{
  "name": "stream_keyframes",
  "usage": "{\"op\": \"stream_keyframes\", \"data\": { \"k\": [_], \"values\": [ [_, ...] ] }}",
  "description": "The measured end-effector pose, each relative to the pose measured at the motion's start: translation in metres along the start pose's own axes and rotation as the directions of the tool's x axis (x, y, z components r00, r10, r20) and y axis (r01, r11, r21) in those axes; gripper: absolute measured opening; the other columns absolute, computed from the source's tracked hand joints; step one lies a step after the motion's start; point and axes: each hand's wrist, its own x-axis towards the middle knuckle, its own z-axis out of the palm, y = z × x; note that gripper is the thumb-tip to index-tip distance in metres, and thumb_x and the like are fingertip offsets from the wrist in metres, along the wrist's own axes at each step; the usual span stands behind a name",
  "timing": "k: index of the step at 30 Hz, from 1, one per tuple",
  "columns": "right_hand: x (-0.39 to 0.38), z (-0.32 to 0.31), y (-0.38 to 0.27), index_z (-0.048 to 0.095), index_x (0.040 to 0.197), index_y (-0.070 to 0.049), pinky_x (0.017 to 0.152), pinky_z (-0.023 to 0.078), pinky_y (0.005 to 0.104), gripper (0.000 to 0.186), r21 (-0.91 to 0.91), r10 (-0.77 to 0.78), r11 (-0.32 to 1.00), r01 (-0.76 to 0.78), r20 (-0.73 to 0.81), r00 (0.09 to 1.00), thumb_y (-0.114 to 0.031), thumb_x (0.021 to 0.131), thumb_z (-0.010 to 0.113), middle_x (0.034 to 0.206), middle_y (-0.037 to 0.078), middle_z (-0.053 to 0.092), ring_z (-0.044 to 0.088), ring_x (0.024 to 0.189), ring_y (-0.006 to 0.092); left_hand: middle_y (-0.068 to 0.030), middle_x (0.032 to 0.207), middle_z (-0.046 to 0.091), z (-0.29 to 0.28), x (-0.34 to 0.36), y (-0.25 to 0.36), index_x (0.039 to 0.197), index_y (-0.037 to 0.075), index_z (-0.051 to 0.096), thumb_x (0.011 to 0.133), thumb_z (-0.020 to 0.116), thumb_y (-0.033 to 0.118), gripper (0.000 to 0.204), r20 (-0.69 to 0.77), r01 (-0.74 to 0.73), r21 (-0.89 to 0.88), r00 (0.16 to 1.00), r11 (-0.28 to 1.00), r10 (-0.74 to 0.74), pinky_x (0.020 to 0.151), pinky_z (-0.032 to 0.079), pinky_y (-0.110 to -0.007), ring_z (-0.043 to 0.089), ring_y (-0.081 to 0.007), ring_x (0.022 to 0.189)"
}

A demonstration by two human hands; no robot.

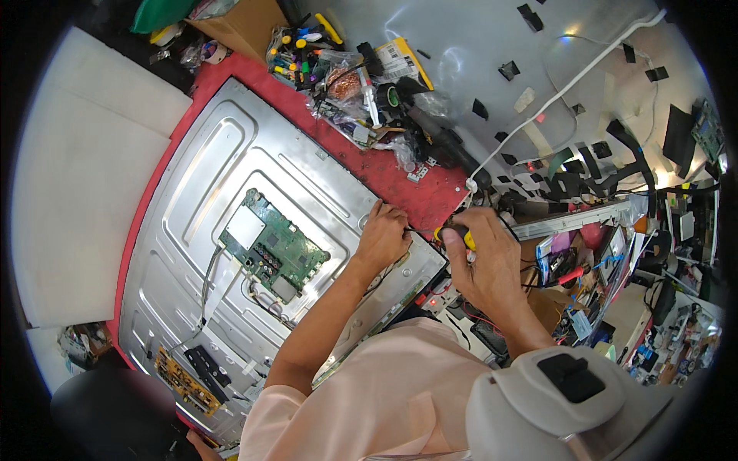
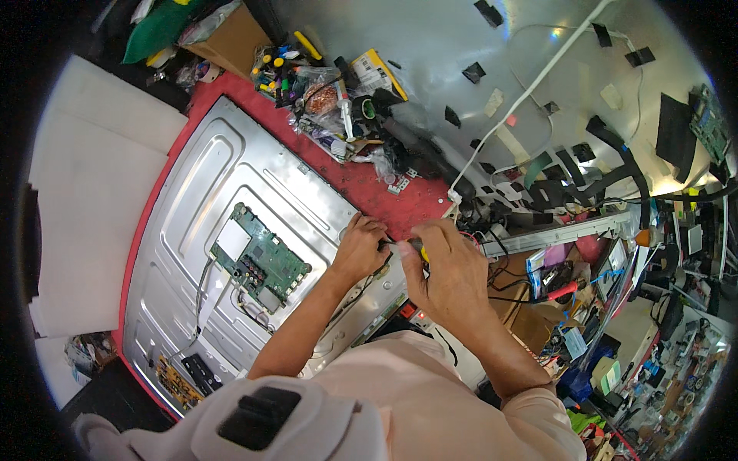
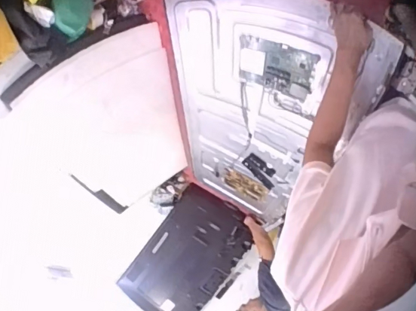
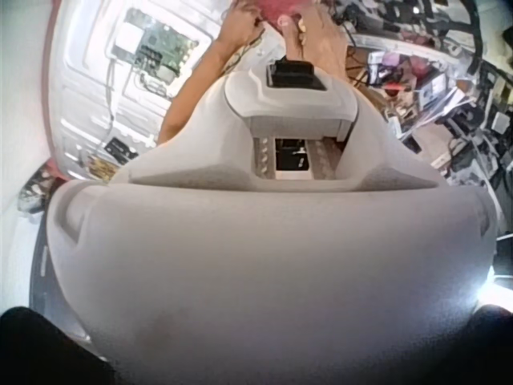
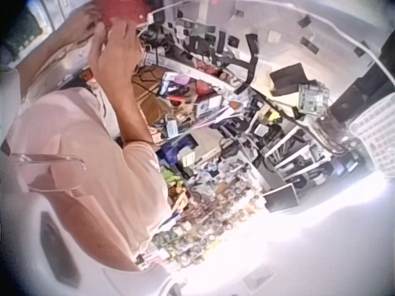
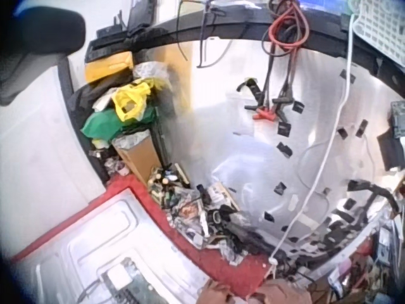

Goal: The person uses a screwdriver to remove and replace screws on the back of a large television panel and manipulates internal circuit boards and wiring.

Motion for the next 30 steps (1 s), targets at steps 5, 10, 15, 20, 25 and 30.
{"op": "stream_keyframes", "data": {
  "k": [5, 10, 15, 20, 25, 30],
  "values": [
    [0.001, 0.001, 0.001, 0.055, 0.109, 0.001, 0.078, 0.047, 0.0442, 0.034, -0.066, -0.015, 0.998, 0.007, -0.12, 0.993, -0.013, 0.08, 0.067, 0.107, 0.018, 0.055, 0.057, 0.094, 0.0381, -0.0144, 0.107, 0.067, -0.005, 0.001, 0.005, 0.081, 0.0, 0.069, 0.07, 0.064, 0.016, 0.021, 0.027, 0.017, -0.012, 0.999, 1.0, -0.017, 0.11, 0.029, -0.048, 0.055, -0.0291, 0.113],
    [-0.006, 0.003, 0.016, 0.056, 0.108, 0.001, 0.077, 0.047, 0.0444, 0.034, 0.092, 0.039, 0.995, -0.037, -0.013, 0.999, -0.017, 0.081, 0.068, 0.106, 0.017, 0.057, 0.058, 0.092, 0.037, -0.0143, 0.107, 0.067, -0.002, 0.002, 0.002, 0.08, 0.0, 0.069, 0.07, 0.064, 0.016, 0.02, 0.007, -0.002, -0.016, 1.0, 1.0, 0.002, 0.11, 0.03, -0.047, 0.055, -0.0292, 0.112],
    [0.006, -0.001, 0.012, 0.059, 0.105, 0.0, 0.07, 0.05, 0.0433, 0.032, -0.071, -0.067, 0.996, 0.055, -0.179, 0.982, -0.018, 0.08, 0.069, 0.097, 0.016, 0.061, 0.062, 0.084, 0.0358, -0.014, 0.106, 0.067, -0.002, 0.001, 0.003, 0.079, 0.0, 0.069, 0.069, 0.065, 0.015, 0.018, 0.01, 0.012, -0.015, 1.0, 1.0, -0.012, 0.11, 0.03, -0.046, 0.056, -0.0291, 0.111],
    [-0.003, 0.002, 0.026, 0.059, 0.104, 0.0, 0.067, 0.05, 0.0422, 0.031, 0.114, 0.02, 0.993, -0.01, -0.09, 0.996, -0.017, 0.08, 0.068, 0.095, 0.016, 0.061, 0.063, 0.08, 0.035, -0.0134, 0.105, 0.067, -0.004, 0.003, 0.007, 0.079, 0.0, 0.07, 0.069, 0.065, 0.014, 0.018, 0.0, 0.023, -0.019, 1.0, 1.0, -0.023, 0.11, 0.03, -0.046, 0.056, -0.0287, 0.11],
    [0.003, -0.003, 0.023, 0.057, 0.106, -0.002, 0.061, 0.051, 0.0405, 0.028, -0.023, -0.04, 0.999, 0.037, -0.144, 0.989, -0.011, 0.081, 0.065, 0.095, 0.013, 0.06, 0.063, 0.075, 0.0327, -0.0131, 0.106, 0.067, -0.002, 0.002, 0.005, 0.08, 0.0, 0.07, 0.069, 0.066, 0.012, 0.017, -0.011, 0.022, 0.0, 1.0, 1.0, -0.022, 0.109, 0.031, -0.045, 0.056, -0.0285, 0.111],
    [-0.002, 0.002, 0.031, 0.056, 0.108, -0.003, 0.061, 0.052, 0.0408, 0.029, -0.002, -0.055, 0.998, 0.056, -0.215, 0.975, -0.008, 0.081, 0.064, 0.095, 0.012, 0.058, 0.063, 0.074, 0.0322, -0.013, 0.106, 0.067, -0.003, 0.004, 0.007, 0.08, 0.0, 0.071, 0.069, 0.067, 0.013, 0.018, 0.007, 0.015, 0.034, 1.0, 0.999, -0.016, 0.109, 0.032, -0.043, 0.056, -0.0281, 0.11]
  ]
}}
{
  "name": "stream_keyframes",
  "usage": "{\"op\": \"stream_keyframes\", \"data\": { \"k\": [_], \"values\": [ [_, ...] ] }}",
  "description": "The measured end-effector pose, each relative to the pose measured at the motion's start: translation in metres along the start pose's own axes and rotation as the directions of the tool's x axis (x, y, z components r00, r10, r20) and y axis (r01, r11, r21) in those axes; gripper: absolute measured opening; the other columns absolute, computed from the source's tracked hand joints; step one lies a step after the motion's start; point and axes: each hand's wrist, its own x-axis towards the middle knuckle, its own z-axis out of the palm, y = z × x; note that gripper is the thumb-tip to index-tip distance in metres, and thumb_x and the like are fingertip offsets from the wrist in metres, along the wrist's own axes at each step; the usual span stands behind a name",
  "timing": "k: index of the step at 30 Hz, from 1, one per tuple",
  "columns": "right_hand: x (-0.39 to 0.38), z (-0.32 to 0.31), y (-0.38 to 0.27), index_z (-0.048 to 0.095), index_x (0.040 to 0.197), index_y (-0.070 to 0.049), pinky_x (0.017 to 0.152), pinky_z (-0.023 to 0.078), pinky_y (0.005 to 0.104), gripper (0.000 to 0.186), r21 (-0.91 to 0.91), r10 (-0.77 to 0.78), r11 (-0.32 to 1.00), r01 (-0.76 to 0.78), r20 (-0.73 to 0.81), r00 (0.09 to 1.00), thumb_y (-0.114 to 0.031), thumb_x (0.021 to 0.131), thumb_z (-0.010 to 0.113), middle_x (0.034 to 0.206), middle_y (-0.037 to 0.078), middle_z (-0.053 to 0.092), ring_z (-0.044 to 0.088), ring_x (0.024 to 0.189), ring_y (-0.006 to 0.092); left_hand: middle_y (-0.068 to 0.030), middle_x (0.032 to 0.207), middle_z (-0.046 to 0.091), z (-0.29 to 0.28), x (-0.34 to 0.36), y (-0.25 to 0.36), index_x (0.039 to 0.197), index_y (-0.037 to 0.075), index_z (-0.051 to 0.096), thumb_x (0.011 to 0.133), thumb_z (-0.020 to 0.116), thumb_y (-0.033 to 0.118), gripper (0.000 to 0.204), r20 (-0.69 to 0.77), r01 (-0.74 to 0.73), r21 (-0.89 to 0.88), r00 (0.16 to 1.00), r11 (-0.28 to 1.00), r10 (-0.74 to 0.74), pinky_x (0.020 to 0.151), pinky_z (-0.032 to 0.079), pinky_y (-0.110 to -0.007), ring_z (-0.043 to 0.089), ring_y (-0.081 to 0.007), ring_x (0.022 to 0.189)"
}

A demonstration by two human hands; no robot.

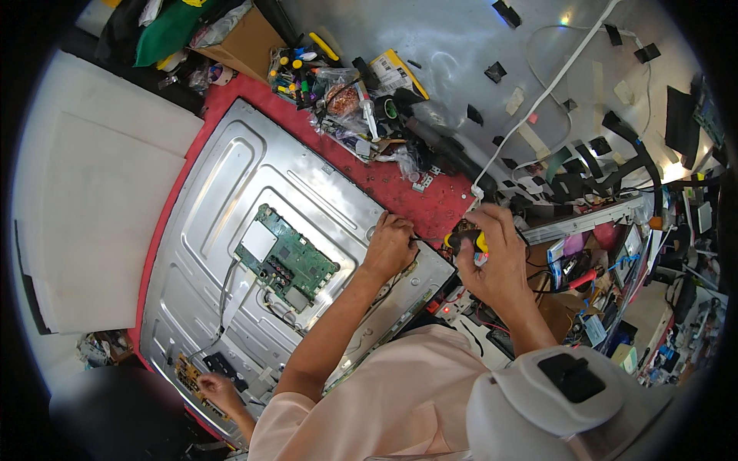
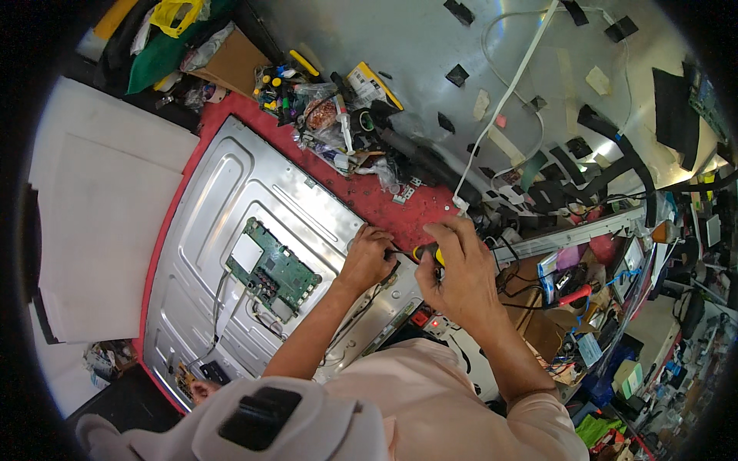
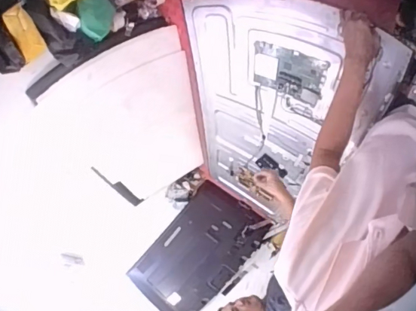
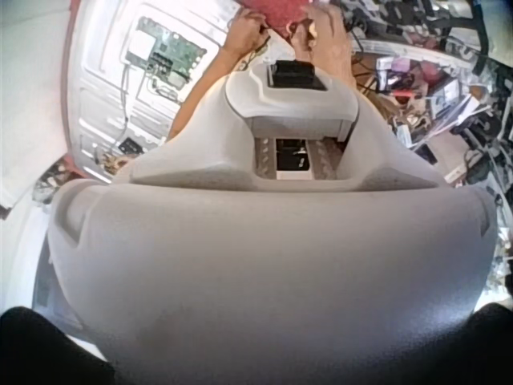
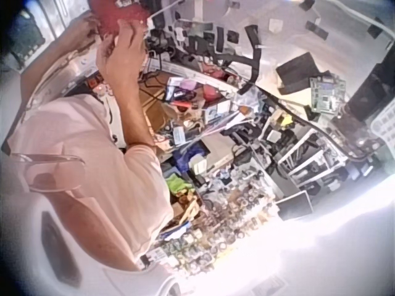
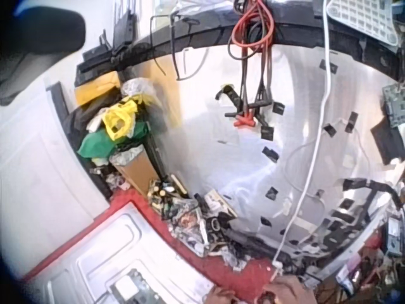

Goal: The person uses a screwdriver to remove and replace screws on the back of a large television panel and manipulates internal circuit boards and wiring.

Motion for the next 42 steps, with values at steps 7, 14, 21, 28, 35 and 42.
{"op": "stream_keyframes", "data": {
  "k": [7, 14, 21, 28, 35, 42],
  "values": [
    [-0.005, -0.001, 0.008, 0.054, 0.113, -0.004, 0.061, 0.052, 0.0403, 0.036, 0.029, 0.046, 0.998, -0.047, 0.046, 0.998, -0.01, 0.079, 0.066, 0.101, 0.015, 0.057, 0.063, 0.078, 0.0332, -0.012, 0.104, 0.068, 0.001, 0.0, 0.0, 0.08, 0.0, 0.071, 0.068, 0.07, 0.013, 0.017, -0.019, 0.004, 0.003, 1.0, 1.0, -0.004, 0.107, 0.035, -0.041, 0.057, -0.0273, 0.108],
    [-0.004, -0.002, 0.002, 0.052, 0.114, -0.002, 0.065, 0.052, 0.04, 0.036, 0.034, 0.147, 0.988, -0.15, 0.07, 0.987, -0.012, 0.083, 0.068, 0.091, 0.016, 0.06, 0.062, 0.076, 0.0335, -0.0129, 0.105, 0.066, -0.004, -0.002, 0.003, 0.094, -0.002, 0.067, 0.07, 0.069, 0.011, 0.027, 0.072, 0.064, -0.006, 0.995, 0.998, -0.063, 0.112, 0.03, -0.044, 0.054, -0.0275, 0.113],
    [-0.021, -0.003, 0.012, 0.052, 0.113, -0.001, 0.068, 0.051, 0.0361, 0.036, 0.176, 0.179, 0.972, -0.157, -0.12, 0.977, -0.005, 0.082, 0.068, 0.089, 0.014, 0.062, 0.063, 0.074, 0.0282, -0.013, 0.097, 0.066, 0.002, -0.001, -0.001, 0.088, 0.0, 0.067, 0.071, 0.065, 0.013, 0.022, -0.001, -0.024, 0.058, 1.0, 0.998, 0.024, 0.109, 0.032, -0.045, 0.056, -0.0299, 0.105],
    [-0.035, -0.026, 0.036, 0.053, 0.114, 0.0, 0.072, 0.049, 0.0304, 0.032, 0.185, 0.295, 0.952, -0.246, -0.318, 0.901, -0.002, 0.084, 0.066, 0.089, 0.012, 0.064, 0.061, 0.078, 0.0179, -0.0122, 0.084, 0.064, 0.004, 0.013, 0.009, 0.073, 0.006, 0.067, 0.07, 0.065, 0.016, 0.01, -0.149, -0.044, 0.018, 0.988, 0.999, 0.046, 0.093, 0.042, -0.044, 0.058, -0.0295, 0.093],
    [-0.036, -0.033, 0.041, 0.055, 0.114, 0.001, 0.081, 0.046, 0.0298, 0.029, 0.1, 0.222, 0.975, -0.198, -0.433, 0.874, 0.001, 0.086, 0.062, 0.093, 0.011, 0.062, 0.057, 0.085, 0.0173, -0.0114, 0.075, 0.067, 0.031, 0.05, 0.007, 0.066, 0.009, 0.068, 0.069, 0.065, 0.023, 0.014, -0.233, 0.036, 0.185, 0.973, 0.982, 0.008, 0.075, 0.046, -0.043, 0.065, -0.0288, 0.075],
    [-0.044, -0.022, 0.046, 0.05, 0.117, 0.003, 0.084, 0.047, 0.0317, 0.028, 0.166, 0.267, 0.961, -0.221, -0.356, 0.896, -0.006, 0.092, 0.058, 0.1, 0.014, 0.062, 0.056, 0.093, 0.0192, -0.0148, 0.075, 0.066, 0.017, 0.038, -0.002, 0.078, 0.006, 0.066, 0.078, 0.06, 0.015, 0.011, -0.284, 0.033, 0.068, 0.959, 0.997, -0.012, 0.068, 0.046, -0.042, 0.065, -0.0319, 0.067]
  ]
}}
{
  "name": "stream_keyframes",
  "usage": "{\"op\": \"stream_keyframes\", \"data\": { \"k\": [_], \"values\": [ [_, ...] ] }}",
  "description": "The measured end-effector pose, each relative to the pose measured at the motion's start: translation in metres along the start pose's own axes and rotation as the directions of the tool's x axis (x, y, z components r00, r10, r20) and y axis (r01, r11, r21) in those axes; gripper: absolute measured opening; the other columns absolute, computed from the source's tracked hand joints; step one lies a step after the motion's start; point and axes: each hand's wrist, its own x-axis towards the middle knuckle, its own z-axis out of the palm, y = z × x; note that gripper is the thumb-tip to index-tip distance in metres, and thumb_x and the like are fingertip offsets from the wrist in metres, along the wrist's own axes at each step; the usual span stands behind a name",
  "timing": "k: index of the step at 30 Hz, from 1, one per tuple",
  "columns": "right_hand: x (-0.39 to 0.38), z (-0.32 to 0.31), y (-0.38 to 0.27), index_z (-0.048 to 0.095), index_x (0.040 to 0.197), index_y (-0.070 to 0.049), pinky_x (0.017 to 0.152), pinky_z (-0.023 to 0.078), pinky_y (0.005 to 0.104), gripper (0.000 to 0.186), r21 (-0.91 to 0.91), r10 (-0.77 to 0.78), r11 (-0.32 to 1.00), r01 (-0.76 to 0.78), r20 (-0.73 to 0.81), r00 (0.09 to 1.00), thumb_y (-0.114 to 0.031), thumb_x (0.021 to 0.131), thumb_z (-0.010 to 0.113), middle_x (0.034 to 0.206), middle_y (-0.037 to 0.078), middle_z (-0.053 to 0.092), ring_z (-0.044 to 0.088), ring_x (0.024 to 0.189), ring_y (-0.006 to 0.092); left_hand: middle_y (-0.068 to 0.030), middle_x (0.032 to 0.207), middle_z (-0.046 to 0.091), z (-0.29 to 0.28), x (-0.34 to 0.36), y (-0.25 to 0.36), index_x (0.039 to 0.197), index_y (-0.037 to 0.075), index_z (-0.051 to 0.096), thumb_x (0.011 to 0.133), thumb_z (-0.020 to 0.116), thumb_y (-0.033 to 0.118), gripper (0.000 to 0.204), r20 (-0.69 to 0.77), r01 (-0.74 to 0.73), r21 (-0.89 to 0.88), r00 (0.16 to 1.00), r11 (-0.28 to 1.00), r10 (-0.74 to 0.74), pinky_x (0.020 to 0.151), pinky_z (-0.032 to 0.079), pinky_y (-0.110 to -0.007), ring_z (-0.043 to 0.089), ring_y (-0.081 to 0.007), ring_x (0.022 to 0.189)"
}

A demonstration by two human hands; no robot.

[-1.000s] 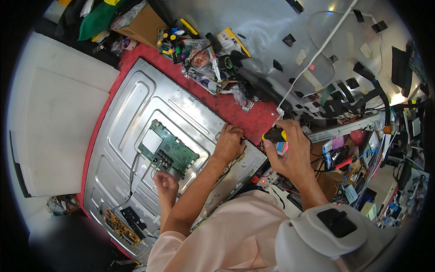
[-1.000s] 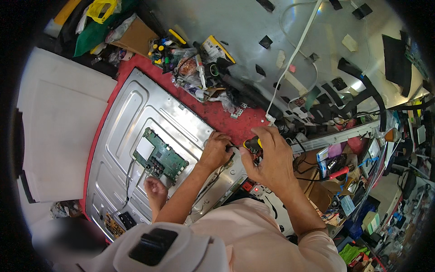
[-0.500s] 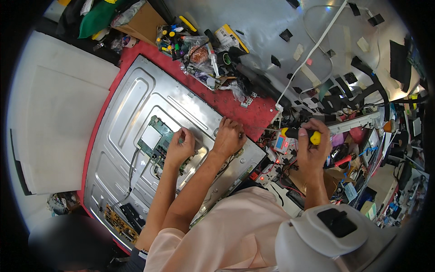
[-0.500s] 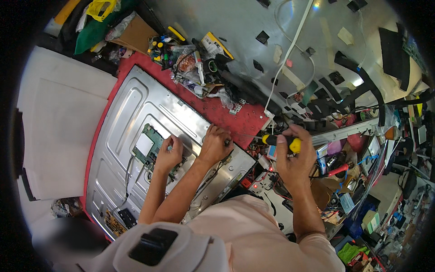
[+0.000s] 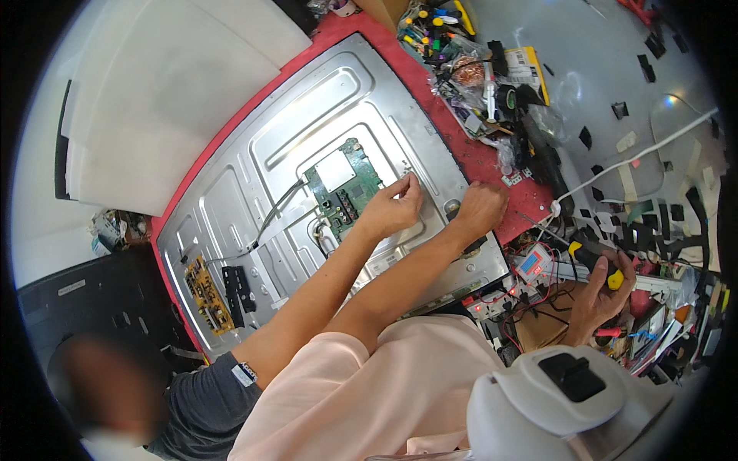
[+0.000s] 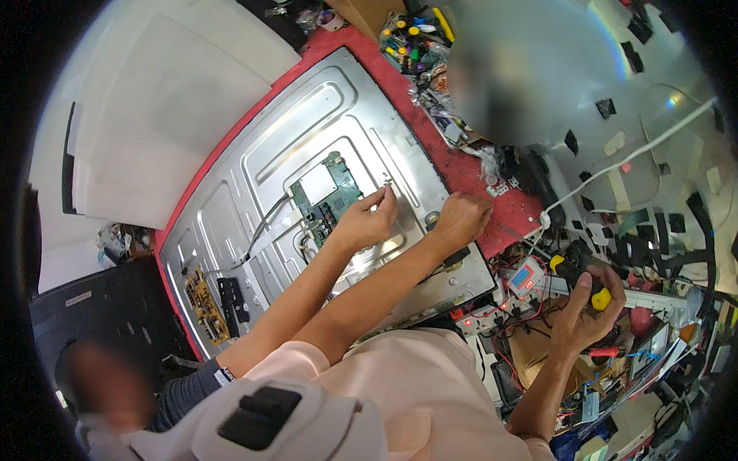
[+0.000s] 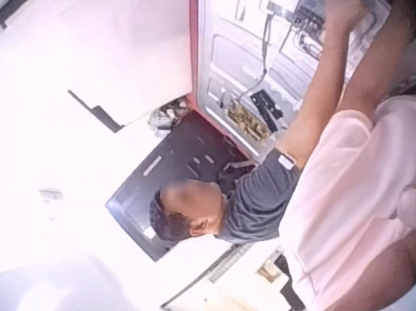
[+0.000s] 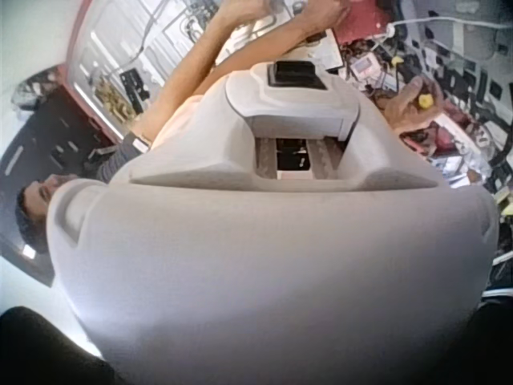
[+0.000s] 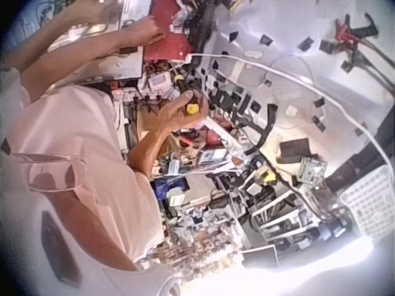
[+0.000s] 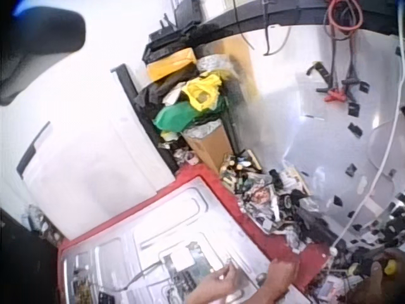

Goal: The person uses a screwdriver to remove and replace screws on the back of a large television panel and manipulates internal circuit boards and wiring.

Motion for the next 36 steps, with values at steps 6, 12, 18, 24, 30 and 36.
{"op": "stream_keyframes", "data": {
  "k": [6, 12, 18, 24, 30, 36],
  "values": [
    [-0.002, 0.039, -0.024, 0.045, 0.122, 0.003, 0.086, 0.048, 0.0306, 0.03, 0.228, 0.094, 0.965, -0.126, 0.143, 0.985, -0.007, 0.094, 0.055, 0.108, 0.015, 0.059, 0.056, 0.098, 0.0189, -0.0162, 0.078, 0.065, -0.038, -0.042, -0.008, 0.088, 0.003, 0.066, 0.079, 0.062, 0.007, 0.011, -0.288, 0.27, -0.285, 0.891, 0.92, -0.351, 0.058, 0.049, -0.04, 0.063, -0.0309, 0.062],
    [0.0, 0.087, -0.044, 0.05, 0.118, 0.001, 0.086, 0.045, 0.031, 0.029, 0.266, -0.04, 0.963, -0.041, 0.292, 0.956, -0.011, 0.094, 0.058, 0.111, 0.014, 0.058, 0.056, 0.097, 0.019, -0.0146, 0.076, 0.063, -0.055, -0.072, -0.021, 0.087, 0.003, 0.066, 0.078, 0.063, 0.008, 0.01, -0.405, 0.324, -0.192, 0.833, 0.926, -0.376, 0.057, 0.048, -0.04, 0.062, -0.0298, 0.061],
    [-0.006, 0.105, -0.05, 0.051, 0.117, 0.001, 0.085, 0.046, 0.0316, 0.028, 0.264, -0.05, 0.963, -0.054, 0.372, 0.927, -0.012, 0.093, 0.059, 0.109, 0.013, 0.058, 0.057, 0.096, 0.0203, -0.0111, 0.078, 0.062, -0.083, -0.089, -0.061, 0.087, 0.005, 0.068, 0.078, 0.068, 0.017, 0.015, -0.489, 0.509, 0.029, 0.758, 0.86, -0.432, 0.066, 0.043, -0.042, 0.057, -0.0296, 0.073],
    [-0.007, 0.108, -0.048, 0.051, 0.116, 0.001, 0.083, 0.047, 0.0315, 0.028, 0.19, -0.086, 0.982, 0.015, 0.369, 0.925, -0.012, 0.093, 0.06, 0.11, 0.013, 0.059, 0.058, 0.095, 0.02, -0.0098, 0.078, 0.063, -0.093, -0.078, -0.074, 0.086, 0.008, 0.074, 0.078, 0.072, 0.026, 0.02, -0.405, 0.579, 0.108, 0.768, 0.808, -0.496, 0.072, 0.039, -0.04, 0.056, -0.0285, 0.082],
    [0.0, 0.101, -0.051, 0.051, 0.116, 0.001, 0.085, 0.047, 0.0307, 0.027, 0.208, -0.057, 0.978, -0.01, 0.317, 0.947, -0.009, 0.092, 0.06, 0.108, 0.013, 0.061, 0.059, 0.093, 0.0193, -0.0074, 0.077, 0.062, -0.08, -0.076, -0.082, 0.081, 0.01, 0.073, 0.078, 0.07, 0.02, 0.012, -0.418, 0.539, 0.142, 0.793, 0.83, -0.444, 0.071, 0.037, -0.041, 0.054, -0.0268, 0.081],
    [0.013, 0.089, -0.046, 0.039, 0.126, 0.001, 0.084, 0.047, 0.0304, 0.036, 0.231, -0.087, 0.972, 0.045, 0.174, 0.981, -0.007, 0.094, 0.054, 0.107, 0.016, 0.06, 0.057, 0.094, 0.0182, -0.0106, 0.076, 0.065, -0.088, -0.071, -0.075, 0.085, 0.006, 0.072, 0.08, 0.066, 0.017, 0.013, -0.381, 0.53, 0.007, 0.785, 0.848, -0.488, 0.07, 0.043, -0.043, 0.058, -0.0299, 0.075]
  ]
}}
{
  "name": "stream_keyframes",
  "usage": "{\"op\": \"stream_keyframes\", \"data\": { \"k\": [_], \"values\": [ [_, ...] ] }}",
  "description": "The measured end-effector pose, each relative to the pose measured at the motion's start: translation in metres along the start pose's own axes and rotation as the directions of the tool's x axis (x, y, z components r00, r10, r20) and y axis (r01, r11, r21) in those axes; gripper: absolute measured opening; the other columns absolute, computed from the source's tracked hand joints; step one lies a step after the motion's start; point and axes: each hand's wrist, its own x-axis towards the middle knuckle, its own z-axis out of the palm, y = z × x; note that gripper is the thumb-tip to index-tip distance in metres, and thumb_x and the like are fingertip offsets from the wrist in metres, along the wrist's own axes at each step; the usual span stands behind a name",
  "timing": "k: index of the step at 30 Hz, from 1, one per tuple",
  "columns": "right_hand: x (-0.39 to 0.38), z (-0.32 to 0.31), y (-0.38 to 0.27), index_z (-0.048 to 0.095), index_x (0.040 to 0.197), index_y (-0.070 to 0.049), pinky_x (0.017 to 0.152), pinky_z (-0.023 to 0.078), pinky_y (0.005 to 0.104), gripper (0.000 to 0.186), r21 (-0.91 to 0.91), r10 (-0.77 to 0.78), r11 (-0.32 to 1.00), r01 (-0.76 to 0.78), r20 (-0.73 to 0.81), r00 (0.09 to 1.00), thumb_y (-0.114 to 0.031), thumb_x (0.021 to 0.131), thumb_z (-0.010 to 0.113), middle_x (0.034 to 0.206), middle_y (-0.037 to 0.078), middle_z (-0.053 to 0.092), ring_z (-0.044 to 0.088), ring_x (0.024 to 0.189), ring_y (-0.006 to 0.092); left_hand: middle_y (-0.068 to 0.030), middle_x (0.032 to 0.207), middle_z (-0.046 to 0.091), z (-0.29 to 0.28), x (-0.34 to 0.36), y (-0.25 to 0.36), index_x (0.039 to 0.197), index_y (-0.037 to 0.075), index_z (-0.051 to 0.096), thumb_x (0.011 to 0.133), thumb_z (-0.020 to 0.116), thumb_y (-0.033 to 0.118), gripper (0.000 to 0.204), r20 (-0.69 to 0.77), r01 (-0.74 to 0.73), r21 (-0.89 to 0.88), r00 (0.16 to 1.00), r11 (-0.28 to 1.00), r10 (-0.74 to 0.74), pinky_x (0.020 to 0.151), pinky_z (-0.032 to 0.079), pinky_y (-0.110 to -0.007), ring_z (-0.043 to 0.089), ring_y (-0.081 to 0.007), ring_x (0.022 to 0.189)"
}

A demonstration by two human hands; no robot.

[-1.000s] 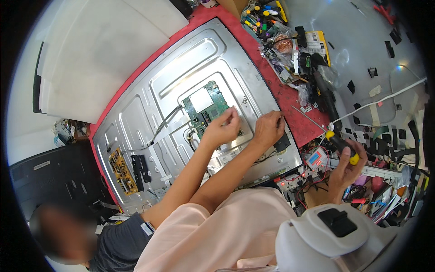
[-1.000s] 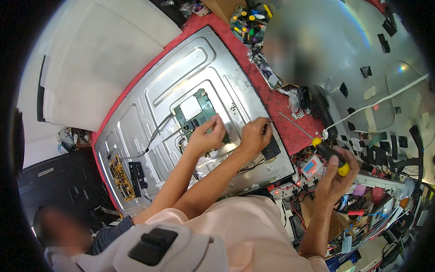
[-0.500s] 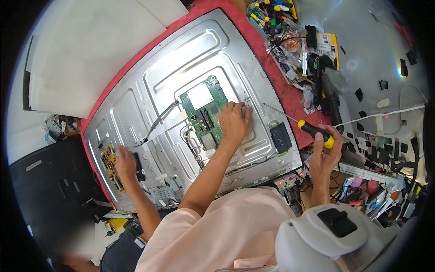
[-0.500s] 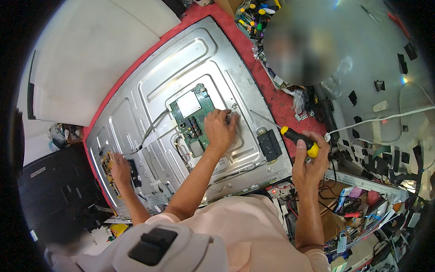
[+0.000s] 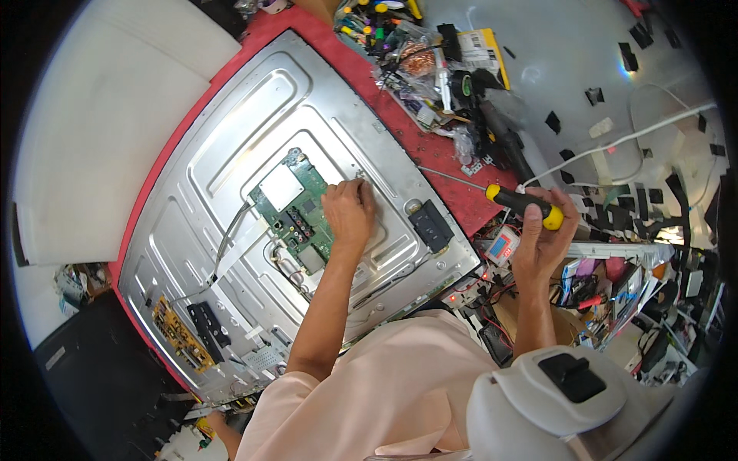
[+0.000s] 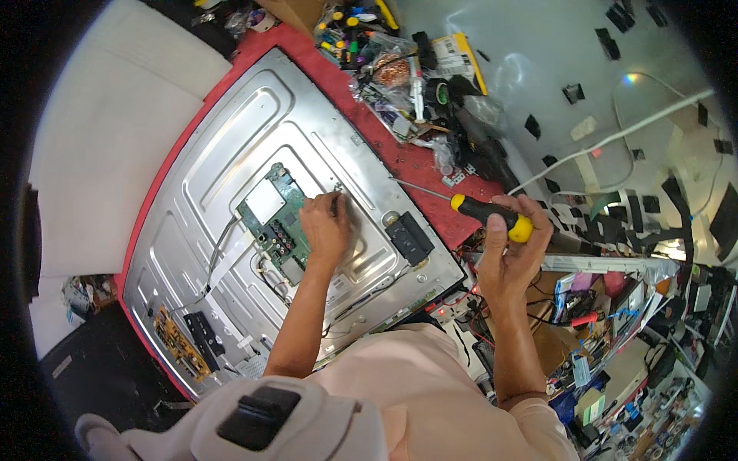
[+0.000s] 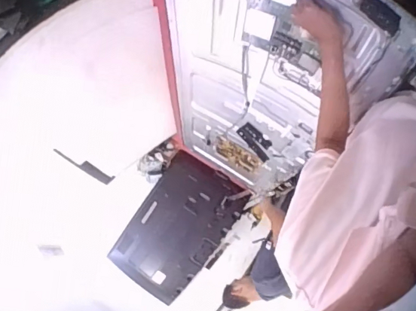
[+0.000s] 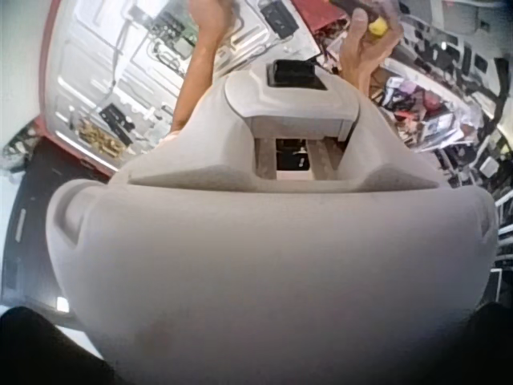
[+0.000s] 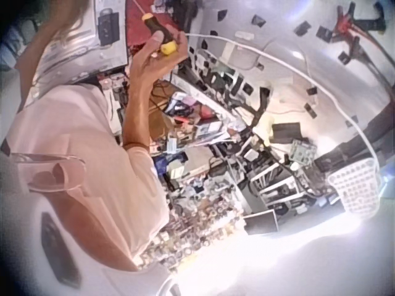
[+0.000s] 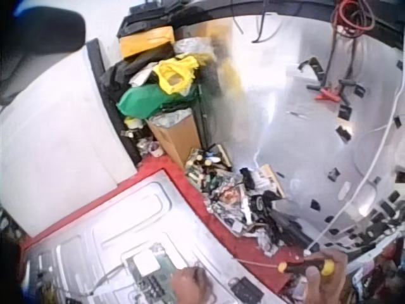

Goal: The person uses a screwdriver to remove and replace screws on the back of a large television panel and manipulates internal circuit boards and wiring.

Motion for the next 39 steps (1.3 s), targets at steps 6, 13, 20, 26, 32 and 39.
{"op": "stream_keyframes", "data": {
  "k": [6, 13, 20, 26, 32, 39],
  "values": [
    [0.011, -0.024, 0.008, 0.041, 0.125, -0.001, 0.076, 0.045, 0.0222, 0.032, 0.196, 0.265, 0.949, -0.247, -0.071, 0.962, -0.017, 0.098, 0.05, 0.099, 0.012, 0.063, 0.055, 0.082, 0.0104, -0.0105, 0.087, 0.07, -0.024, 0.005, 0.033, 0.098, -0.005, 0.068, 0.086, 0.066, 0.005, 0.015, 0.551, 0.566, -0.686, 0.815, 0.458, -0.182, 0.067, 0.048, -0.025, 0.061, -0.0133, 0.072],
    [0.006, -0.033, 0.006, 0.042, 0.123, 0.0, 0.068, 0.048, 0.0214, 0.032, 0.355, 0.385, 0.869, -0.344, -0.05, 0.921, -0.021, 0.099, 0.051, 0.097, 0.011, 0.064, 0.057, 0.079, 0.0101, -0.009, 0.085, 0.068, -0.017, 0.004, 0.025, 0.101, -0.005, 0.066, 0.09, 0.065, 0.011, 0.02, 0.65, 0.64, -0.753, 0.76, 0.151, 0.02, 0.065, 0.048, -0.025, 0.059, -0.0125, 0.071],
    [0.005, -0.033, 0.006, 0.042, 0.123, -0.001, 0.065, 0.049, 0.0213, 0.032, 0.325, 0.406, 0.865, -0.383, -0.003, 0.914, -0.02, 0.099, 0.05, 0.098, 0.011, 0.063, 0.057, 0.079, 0.01, -0.0077, 0.082, 0.067, -0.025, 0.004, 0.028, 0.099, -0.005, 0.067, 0.091, 0.064, 0.012, 0.019, 0.635, 0.603, -0.737, 0.772, 0.306, 0.008, 0.066, 0.048, -0.025, 0.059, -0.0115, 0.071],
    [0.019, -0.024, 0.005, 0.043, 0.122, -0.001, 0.062, 0.053, 0.0237, 0.03, 0.314, 0.364, 0.879, -0.357, 0.038, 0.93, -0.019, 0.099, 0.051, 0.101, 0.011, 0.06, 0.058, 0.084, 0.0119, -0.0076, 0.082, 0.067, -0.028, 0.016, 0.032, 0.098, -0.003, 0.066, 0.093, 0.062, 0.013, 0.017, 0.634, 0.57, -0.74, 0.769, 0.357, 0.084, 0.068, 0.05, -0.027, 0.061, -0.0129, 0.072],
    [0.031, -0.005, 0.003, 0.043, 0.119, 0.0, 0.067, 0.05, 0.0236, 0.03, 0.271, 0.303, 0.914, -0.301, 0.035, 0.952, -0.021, 0.099, 0.051, 0.099, 0.012, 0.062, 0.056, 0.083, 0.0105, -0.0098, 0.086, 0.067, -0.022, 0.024, 0.02, 0.098, -0.002, 0.064, 0.094, 0.06, 0.014, 0.017, 0.571, 0.558, -0.807, 0.821, 0.192, 0.012, 0.068, 0.05, -0.028, 0.061, -0.0143, 0.073],
    [0.034, 0.01, 0.004, 0.042, 0.121, 0.0, 0.069, 0.048, 0.0233, 0.03, 0.301, 0.293, 0.908, -0.291, 0.038, 0.955, -0.02, 0.1, 0.05, 0.098, 0.012, 0.062, 0.055, 0.08, 0.0103, -0.0099, 0.087, 0.067, -0.019, 0.025, 0.009, 0.1, -0.003, 0.063, 0.095, 0.058, 0.015, 0.019, 0.592, 0.592, -0.801, 0.805, 0.083, -0.033, 0.068, 0.05, -0.028, 0.061, -0.0144, 0.074]
  ]
}}
